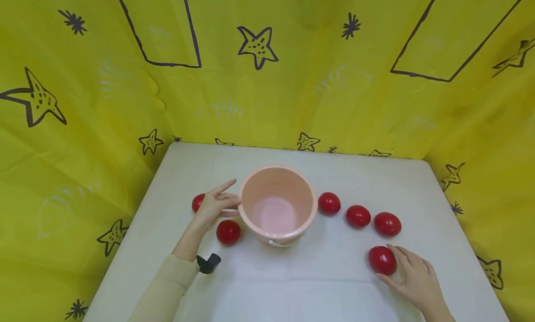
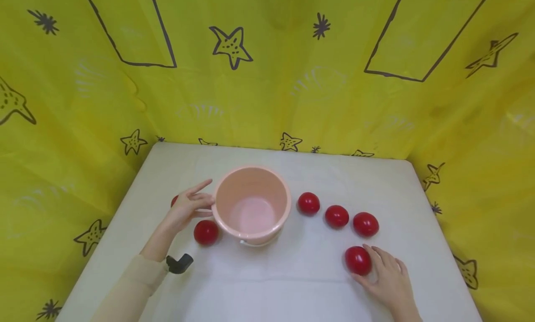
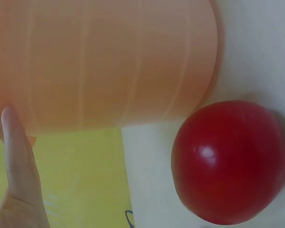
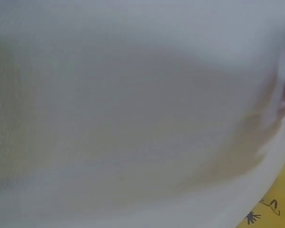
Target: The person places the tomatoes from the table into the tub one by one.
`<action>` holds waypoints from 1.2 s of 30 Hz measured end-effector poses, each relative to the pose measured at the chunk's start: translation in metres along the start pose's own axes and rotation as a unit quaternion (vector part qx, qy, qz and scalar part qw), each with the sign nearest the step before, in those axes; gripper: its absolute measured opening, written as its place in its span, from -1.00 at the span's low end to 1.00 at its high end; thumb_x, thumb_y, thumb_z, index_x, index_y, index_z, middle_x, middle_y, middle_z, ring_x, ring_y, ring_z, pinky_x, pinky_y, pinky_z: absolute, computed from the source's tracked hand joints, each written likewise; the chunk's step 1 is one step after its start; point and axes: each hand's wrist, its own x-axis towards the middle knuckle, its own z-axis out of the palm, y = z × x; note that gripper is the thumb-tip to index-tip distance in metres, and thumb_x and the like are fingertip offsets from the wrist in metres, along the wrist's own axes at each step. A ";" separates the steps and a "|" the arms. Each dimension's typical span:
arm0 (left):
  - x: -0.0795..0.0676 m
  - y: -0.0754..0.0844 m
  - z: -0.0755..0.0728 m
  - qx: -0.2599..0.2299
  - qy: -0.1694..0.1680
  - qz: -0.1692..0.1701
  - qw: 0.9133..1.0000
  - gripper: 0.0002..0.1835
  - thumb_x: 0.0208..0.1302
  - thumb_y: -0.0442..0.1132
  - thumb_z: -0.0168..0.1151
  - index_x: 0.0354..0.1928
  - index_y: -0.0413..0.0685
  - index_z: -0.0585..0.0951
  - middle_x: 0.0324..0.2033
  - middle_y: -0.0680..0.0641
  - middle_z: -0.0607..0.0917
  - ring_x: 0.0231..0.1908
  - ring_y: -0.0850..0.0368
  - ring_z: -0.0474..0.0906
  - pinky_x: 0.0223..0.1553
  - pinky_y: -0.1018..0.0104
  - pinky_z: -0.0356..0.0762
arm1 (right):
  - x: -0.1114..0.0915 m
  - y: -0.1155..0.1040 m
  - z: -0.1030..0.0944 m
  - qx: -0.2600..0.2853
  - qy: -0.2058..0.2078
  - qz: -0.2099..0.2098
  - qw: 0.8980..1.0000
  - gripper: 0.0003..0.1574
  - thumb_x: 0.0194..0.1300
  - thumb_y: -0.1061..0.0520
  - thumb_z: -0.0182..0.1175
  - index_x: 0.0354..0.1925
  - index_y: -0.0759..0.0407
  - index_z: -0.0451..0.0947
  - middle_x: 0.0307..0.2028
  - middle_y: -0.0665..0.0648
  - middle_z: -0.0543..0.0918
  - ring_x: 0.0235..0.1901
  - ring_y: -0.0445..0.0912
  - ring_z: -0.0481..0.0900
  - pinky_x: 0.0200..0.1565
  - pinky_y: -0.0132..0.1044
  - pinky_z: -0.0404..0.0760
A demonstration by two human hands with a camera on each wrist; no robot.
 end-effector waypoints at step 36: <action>-0.001 0.002 0.002 0.069 0.004 -0.028 0.997 -0.42 0.14 -0.22 0.25 0.24 0.11 0.37 -0.10 -0.34 0.54 -0.36 -0.02 0.64 -0.16 0.02 0.55 | 0.064 -0.020 -0.021 -0.008 0.118 -0.227 0.967 0.01 -0.59 -0.08 0.56 -0.05 0.21 0.45 -0.20 0.23 0.55 -0.17 0.11 0.44 -0.20 0.15 0.43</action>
